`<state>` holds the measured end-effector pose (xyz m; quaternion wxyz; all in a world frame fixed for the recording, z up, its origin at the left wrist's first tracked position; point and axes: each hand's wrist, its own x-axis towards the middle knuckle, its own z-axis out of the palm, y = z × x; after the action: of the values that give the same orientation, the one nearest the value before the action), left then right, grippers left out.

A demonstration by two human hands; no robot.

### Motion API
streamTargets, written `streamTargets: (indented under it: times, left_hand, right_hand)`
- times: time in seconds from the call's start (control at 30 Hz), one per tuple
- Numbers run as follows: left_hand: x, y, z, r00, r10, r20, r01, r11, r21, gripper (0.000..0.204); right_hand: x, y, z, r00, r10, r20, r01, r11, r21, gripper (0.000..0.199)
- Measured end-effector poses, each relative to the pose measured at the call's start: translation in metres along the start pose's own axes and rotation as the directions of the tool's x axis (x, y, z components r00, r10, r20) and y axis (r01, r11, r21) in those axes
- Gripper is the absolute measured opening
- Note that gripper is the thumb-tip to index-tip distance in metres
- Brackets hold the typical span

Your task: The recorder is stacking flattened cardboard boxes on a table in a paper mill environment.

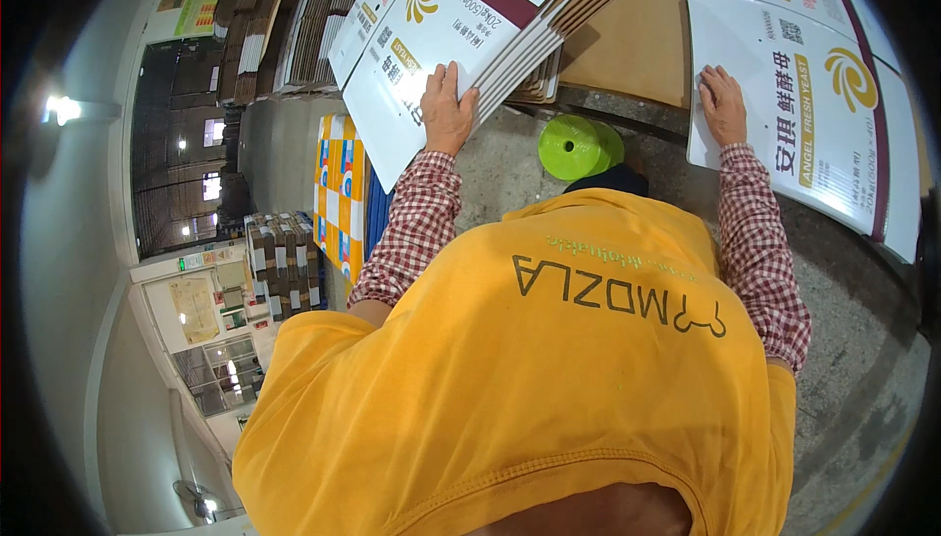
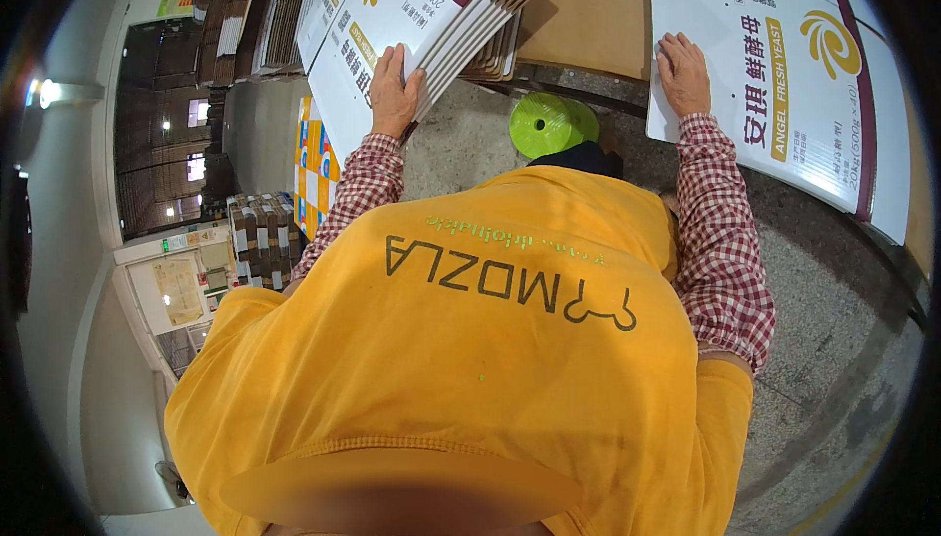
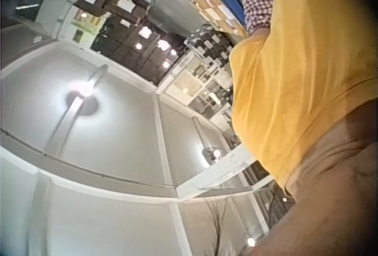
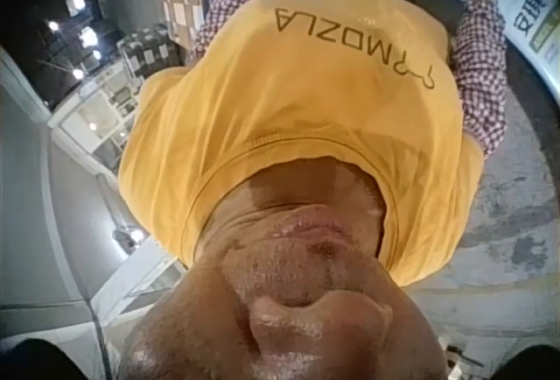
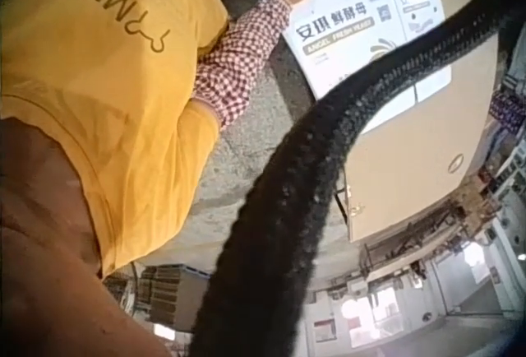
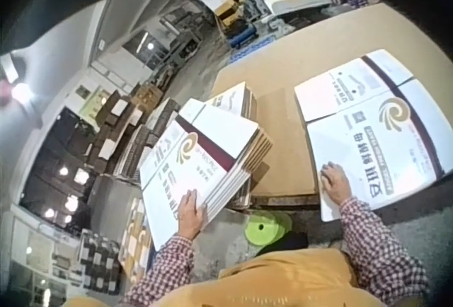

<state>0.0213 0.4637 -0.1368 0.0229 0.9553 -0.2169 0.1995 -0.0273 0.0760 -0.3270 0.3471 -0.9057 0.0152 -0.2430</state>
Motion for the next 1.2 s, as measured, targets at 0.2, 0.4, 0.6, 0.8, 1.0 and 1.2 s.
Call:
streamTargets:
  times: [0.2,0.4,0.6,0.8,1.0,1.2]
  left_hand:
    - [-0.007,0.011,0.003,0.995,-0.070,0.071,0.068,0.997,0.038,0.068]
    - [-0.011,0.009,0.009,0.994,-0.082,0.073,0.073,0.991,0.110,0.072]
    - [-0.014,0.016,0.010,0.990,-0.123,0.070,0.107,0.974,0.200,0.074]
    - [-0.012,0.024,0.008,0.982,-0.167,0.094,0.140,0.960,0.243,0.087]
    - [-0.006,0.028,0.009,0.984,-0.158,0.087,0.131,0.956,0.263,0.088]
    - [-0.022,0.005,0.019,0.998,-0.055,-0.016,0.057,0.979,0.196,0.086]
  right_hand:
    - [0.000,-0.004,-0.002,1.000,0.006,0.006,-0.006,1.000,-0.013,0.025]
    - [0.001,-0.003,0.002,1.000,-0.005,-0.007,0.004,1.000,-0.018,0.024]
    - [-0.001,-0.002,0.004,1.000,0.004,-0.011,-0.004,1.000,-0.030,0.024]
    - [0.002,-0.002,0.004,1.000,-0.001,-0.009,0.001,1.000,-0.025,0.024]
    - [0.005,0.002,0.004,1.000,0.009,-0.027,-0.010,1.000,-0.026,0.023]
    - [-0.003,0.003,0.025,0.967,-0.123,-0.223,0.106,0.990,-0.089,0.017]
